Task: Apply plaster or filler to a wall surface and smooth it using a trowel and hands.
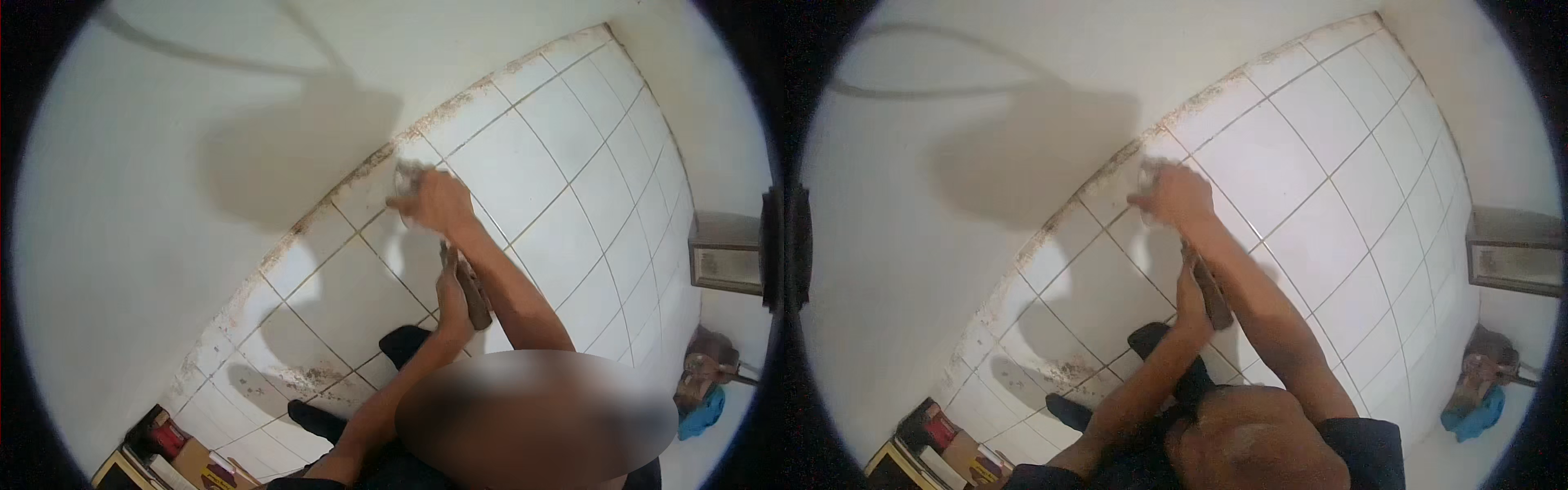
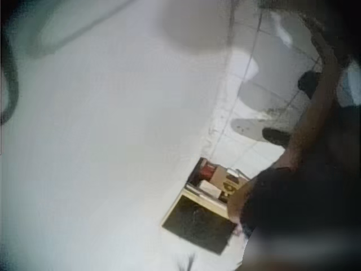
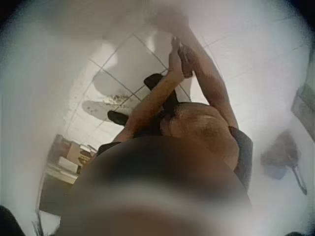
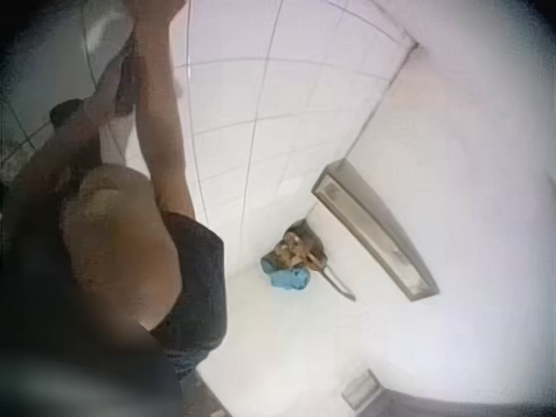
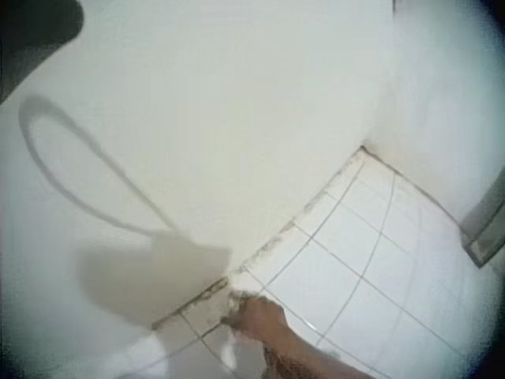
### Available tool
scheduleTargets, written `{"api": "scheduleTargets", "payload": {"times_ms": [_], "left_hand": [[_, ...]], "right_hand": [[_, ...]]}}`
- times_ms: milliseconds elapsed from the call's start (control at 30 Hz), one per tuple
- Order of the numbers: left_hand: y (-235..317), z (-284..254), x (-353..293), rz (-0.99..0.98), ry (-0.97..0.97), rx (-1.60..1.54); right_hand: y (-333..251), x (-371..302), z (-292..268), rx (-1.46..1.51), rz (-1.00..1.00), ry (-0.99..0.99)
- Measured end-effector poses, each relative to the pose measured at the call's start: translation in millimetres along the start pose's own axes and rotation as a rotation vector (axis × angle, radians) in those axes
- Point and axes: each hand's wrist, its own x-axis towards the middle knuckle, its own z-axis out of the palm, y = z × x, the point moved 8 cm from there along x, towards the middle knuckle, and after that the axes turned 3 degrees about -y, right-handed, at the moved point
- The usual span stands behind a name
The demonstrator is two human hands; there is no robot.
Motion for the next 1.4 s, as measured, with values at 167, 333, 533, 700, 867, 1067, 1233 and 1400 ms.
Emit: {"api": "scheduleTargets", "payload": {"times_ms": [167,333,533,700,867,1067,1233,1400], "left_hand": [[-24.2,-28.1,-24.5,-0.072,0.184,0.108],[16.3,-0.3,7.6,0.050,-0.006,0.080],[-22.2,-36.4,-11.0,-0.013,0.109,0.035],[-9.1,-25.2,-9.5,0.055,0.088,0.117],[3.9,-11.2,-0.3,0.072,-0.038,0.074],[-1.2,-20.7,-21.1,0.074,0.214,0.281],[6.8,-9.4,-22.5,0.043,0.225,0.200],[-11.0,-10.4,-36.4,0.125,0.326,0.149]], "right_hand": [[1.5,-31.1,8.2,0.061,-0.038,-0.013],[-7.8,11.1,-5.3,-0.083,0.005,-0.004],[-2.8,-24.2,15.4,-0.004,-0.044,-0.052],[-3.3,-26.9,-4.3,0.046,-0.083,0.090],[-5.3,-10.8,-0.8,0.048,0.040,-0.066],[9.3,-21.1,3.6,0.154,-0.085,0.048],[12.0,-4.5,13.7,0.274,-0.020,-0.089],[15.6,-20.4,21.8,0.315,-0.092,-0.128]]}}
